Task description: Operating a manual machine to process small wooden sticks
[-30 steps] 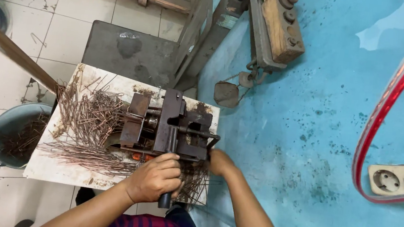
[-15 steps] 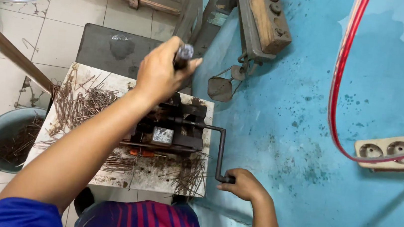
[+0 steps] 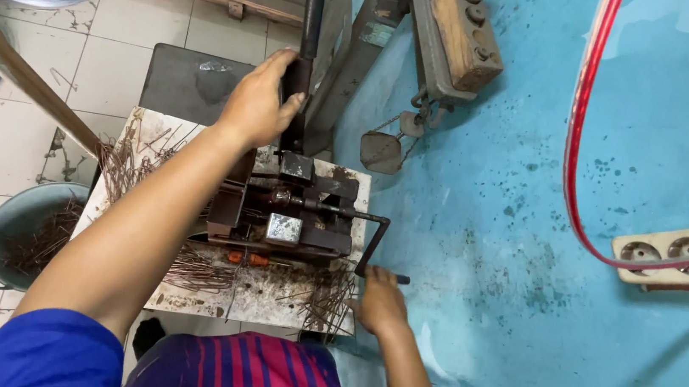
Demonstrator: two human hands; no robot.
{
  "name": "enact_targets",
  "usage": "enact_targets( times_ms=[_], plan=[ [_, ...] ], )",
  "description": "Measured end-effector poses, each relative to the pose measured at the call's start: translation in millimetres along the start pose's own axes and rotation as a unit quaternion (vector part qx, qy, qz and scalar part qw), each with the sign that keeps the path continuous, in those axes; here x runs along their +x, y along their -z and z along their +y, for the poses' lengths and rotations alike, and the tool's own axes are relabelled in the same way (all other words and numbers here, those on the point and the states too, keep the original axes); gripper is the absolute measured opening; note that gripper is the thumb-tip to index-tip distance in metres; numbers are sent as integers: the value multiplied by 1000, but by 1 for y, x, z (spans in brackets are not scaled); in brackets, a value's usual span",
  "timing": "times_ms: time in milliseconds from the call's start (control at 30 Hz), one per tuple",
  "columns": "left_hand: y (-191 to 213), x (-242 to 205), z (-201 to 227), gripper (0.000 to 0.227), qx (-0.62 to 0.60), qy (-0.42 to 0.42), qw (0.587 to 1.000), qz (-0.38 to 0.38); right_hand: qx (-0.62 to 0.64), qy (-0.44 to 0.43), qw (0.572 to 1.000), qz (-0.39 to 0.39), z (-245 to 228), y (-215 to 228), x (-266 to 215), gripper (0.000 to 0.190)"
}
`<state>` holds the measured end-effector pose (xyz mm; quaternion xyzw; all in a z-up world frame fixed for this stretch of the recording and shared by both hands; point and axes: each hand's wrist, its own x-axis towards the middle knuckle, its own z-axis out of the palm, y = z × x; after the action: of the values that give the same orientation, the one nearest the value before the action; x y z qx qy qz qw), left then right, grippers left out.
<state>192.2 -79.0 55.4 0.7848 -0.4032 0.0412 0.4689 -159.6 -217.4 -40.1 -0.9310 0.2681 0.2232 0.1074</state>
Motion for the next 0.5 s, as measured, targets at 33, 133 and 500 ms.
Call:
enact_targets(
  times_ms=[33, 133, 500],
  plan=[
    [7, -11, 12, 60, 0, 3, 1000, 2, -2, 2, 1000, -1, -15, 0, -2, 86],
    [24, -48, 34, 52, -49, -33, 998, 39, 60, 49, 996, -49, -63, -12, 5, 48],
    [-11, -270, -46, 15, 55, 63, 977, 196, 78, 281, 956, -19, -179, -82, 65, 34]
  ],
)
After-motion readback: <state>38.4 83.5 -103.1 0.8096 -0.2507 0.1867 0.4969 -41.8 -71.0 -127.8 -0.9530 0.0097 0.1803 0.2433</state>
